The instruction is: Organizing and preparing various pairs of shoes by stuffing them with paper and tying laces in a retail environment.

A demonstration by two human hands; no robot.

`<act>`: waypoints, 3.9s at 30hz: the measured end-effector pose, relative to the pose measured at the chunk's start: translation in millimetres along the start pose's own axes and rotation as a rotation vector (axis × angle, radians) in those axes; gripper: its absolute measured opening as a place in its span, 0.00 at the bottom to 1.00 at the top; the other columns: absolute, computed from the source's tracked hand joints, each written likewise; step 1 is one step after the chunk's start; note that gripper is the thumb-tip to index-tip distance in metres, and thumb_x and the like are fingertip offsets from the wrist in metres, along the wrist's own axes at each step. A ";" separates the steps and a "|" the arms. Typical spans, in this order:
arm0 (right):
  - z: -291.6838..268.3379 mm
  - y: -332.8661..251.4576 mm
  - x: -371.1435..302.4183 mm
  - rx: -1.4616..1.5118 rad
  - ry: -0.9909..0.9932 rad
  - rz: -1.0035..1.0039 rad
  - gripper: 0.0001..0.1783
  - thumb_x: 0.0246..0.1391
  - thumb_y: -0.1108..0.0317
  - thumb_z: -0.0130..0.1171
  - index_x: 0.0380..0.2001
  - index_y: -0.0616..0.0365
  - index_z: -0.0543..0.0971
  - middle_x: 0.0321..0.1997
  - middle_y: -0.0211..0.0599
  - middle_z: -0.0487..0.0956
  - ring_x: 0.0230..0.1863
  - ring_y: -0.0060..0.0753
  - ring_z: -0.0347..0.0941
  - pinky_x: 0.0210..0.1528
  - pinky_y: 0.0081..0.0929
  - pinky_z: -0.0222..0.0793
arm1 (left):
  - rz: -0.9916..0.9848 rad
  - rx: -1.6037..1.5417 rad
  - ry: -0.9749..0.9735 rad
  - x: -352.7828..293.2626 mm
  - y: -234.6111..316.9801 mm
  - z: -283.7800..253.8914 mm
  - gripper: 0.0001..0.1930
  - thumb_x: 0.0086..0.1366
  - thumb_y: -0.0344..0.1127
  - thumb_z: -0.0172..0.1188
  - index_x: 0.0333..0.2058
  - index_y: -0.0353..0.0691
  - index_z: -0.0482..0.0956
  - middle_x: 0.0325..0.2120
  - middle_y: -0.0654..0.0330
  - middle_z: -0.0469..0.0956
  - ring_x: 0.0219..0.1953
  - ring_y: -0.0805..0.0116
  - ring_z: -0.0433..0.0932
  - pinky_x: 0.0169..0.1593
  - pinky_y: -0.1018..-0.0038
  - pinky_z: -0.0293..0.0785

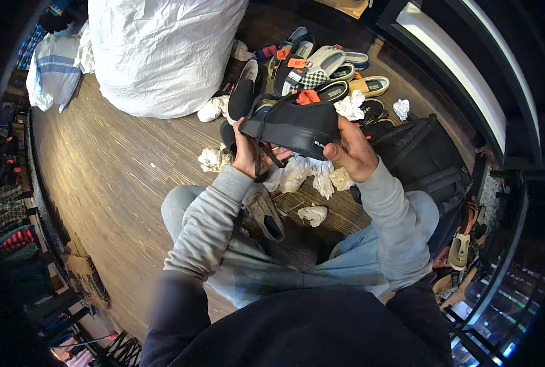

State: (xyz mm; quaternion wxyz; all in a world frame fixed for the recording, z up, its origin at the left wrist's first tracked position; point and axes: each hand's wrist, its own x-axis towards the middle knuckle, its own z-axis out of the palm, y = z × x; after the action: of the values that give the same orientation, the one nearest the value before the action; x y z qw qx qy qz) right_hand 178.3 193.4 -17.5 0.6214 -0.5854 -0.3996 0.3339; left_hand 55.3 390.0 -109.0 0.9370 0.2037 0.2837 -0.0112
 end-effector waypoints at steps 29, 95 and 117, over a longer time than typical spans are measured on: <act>-0.2 1.1 3.1 0.376 0.276 0.048 0.22 0.65 0.57 0.48 0.47 0.67 0.73 0.41 0.32 0.76 0.43 0.20 0.69 0.50 0.20 0.63 | -0.204 -0.112 0.042 8.3 -28.6 -5.2 0.54 0.55 0.80 0.34 0.56 0.29 0.65 0.45 0.35 0.73 0.47 0.40 0.75 0.56 0.47 0.69; -42.4 14.9 5.8 -0.123 0.467 0.603 0.34 0.61 0.39 0.42 0.48 0.61 0.74 0.35 0.44 0.78 0.22 0.36 0.79 0.12 0.26 0.73 | 0.544 0.499 0.121 6.6 4.2 10.0 0.34 0.68 0.63 0.41 0.41 0.31 0.73 0.26 0.50 0.80 0.21 0.62 0.80 0.26 0.72 0.80; -48.2 41.1 11.8 0.285 0.401 0.477 0.25 0.63 0.50 0.44 0.50 0.62 0.69 0.42 0.44 0.78 0.35 0.35 0.79 0.27 0.30 0.75 | 0.793 0.309 -0.141 -21.3 23.0 35.9 0.25 0.63 0.26 0.57 0.55 0.38 0.55 0.43 0.49 0.74 0.33 0.62 0.81 0.32 0.71 0.82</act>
State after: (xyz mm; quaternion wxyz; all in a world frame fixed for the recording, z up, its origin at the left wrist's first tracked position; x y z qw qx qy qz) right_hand 228.6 185.3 -56.8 0.6674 -0.6238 -0.0705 0.4005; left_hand 59.5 395.1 -61.8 0.8443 0.4336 0.1139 0.2936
